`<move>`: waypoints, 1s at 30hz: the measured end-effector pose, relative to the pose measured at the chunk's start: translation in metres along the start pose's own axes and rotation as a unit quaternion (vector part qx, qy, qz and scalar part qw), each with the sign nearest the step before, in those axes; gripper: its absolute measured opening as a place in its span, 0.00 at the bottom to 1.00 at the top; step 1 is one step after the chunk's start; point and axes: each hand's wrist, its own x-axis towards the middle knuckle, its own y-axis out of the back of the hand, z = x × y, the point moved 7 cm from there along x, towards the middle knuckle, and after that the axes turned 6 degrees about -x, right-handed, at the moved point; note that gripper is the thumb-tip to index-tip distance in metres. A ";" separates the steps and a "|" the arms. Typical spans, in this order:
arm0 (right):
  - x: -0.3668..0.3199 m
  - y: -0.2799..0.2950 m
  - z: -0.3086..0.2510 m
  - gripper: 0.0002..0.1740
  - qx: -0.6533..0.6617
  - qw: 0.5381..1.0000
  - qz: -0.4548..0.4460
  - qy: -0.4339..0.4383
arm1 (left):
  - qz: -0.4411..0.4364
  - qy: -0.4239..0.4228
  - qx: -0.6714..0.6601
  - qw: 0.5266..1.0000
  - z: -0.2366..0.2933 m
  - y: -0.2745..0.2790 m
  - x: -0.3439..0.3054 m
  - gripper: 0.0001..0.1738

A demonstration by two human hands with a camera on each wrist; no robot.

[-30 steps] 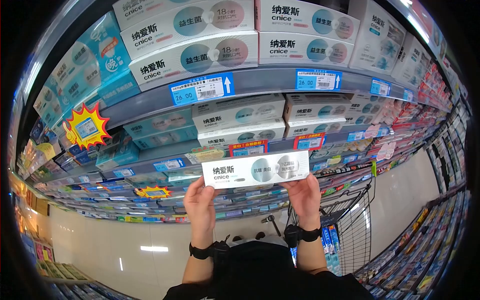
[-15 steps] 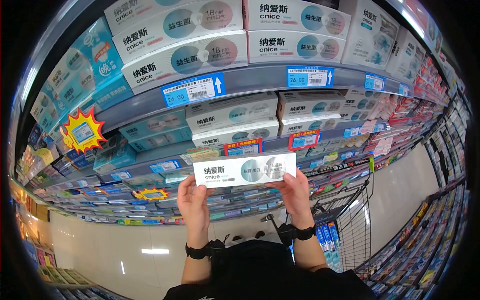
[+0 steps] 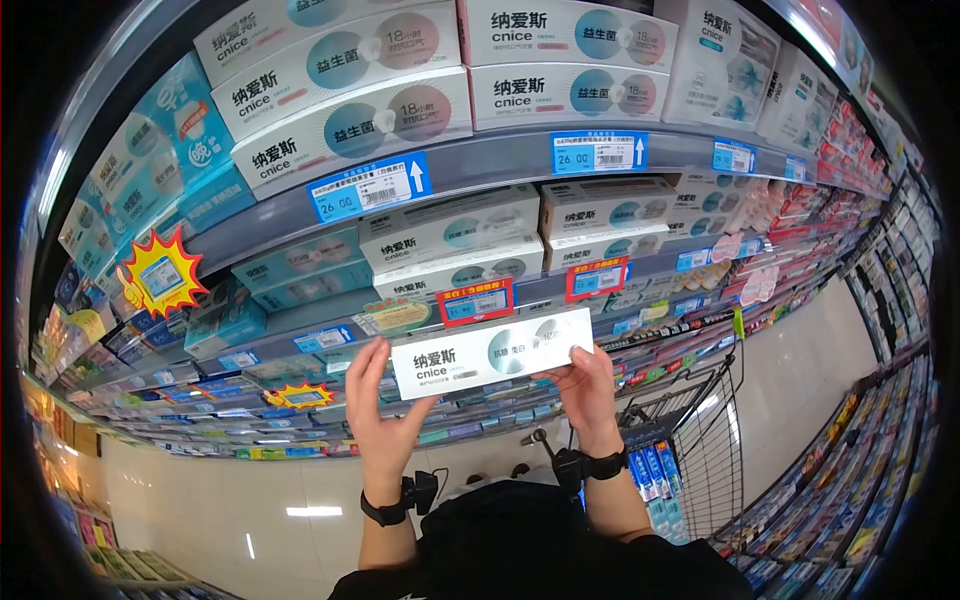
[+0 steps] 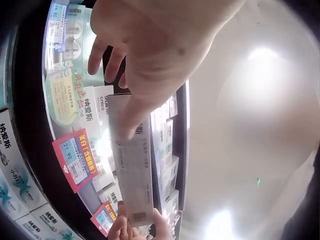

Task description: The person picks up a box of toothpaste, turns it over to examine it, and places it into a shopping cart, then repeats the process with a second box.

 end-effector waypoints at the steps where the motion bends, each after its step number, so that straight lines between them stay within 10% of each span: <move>1: -0.001 0.000 0.000 0.21 -0.004 1.000 -0.005 -0.002 | -0.002 -0.001 -0.001 1.000 0.005 0.000 0.002 0.43; 8: -0.018 -0.006 0.003 0.27 -0.126 0.991 -0.006 0.042 | -0.106 0.006 0.169 0.980 0.021 -0.020 0.000 0.42; 16: -0.034 -0.028 0.000 0.25 -0.106 0.984 -0.065 0.124 | -0.141 0.086 -0.023 0.986 -0.006 -0.037 -0.011 0.37; 23: -0.022 -0.031 0.050 0.24 -0.207 0.978 -0.014 -0.015 | -0.166 0.322 -0.263 0.894 -0.039 -0.066 -0.051 0.31; 28: -0.024 -0.026 0.085 0.24 0.011 0.980 -0.044 -0.196 | -0.176 0.161 -0.317 0.918 -0.022 -0.076 -0.048 0.42; 30: -0.025 -0.026 0.092 0.24 0.090 0.962 -0.076 -0.245 | -0.124 0.248 -0.478 0.834 -0.025 -0.079 -0.052 0.43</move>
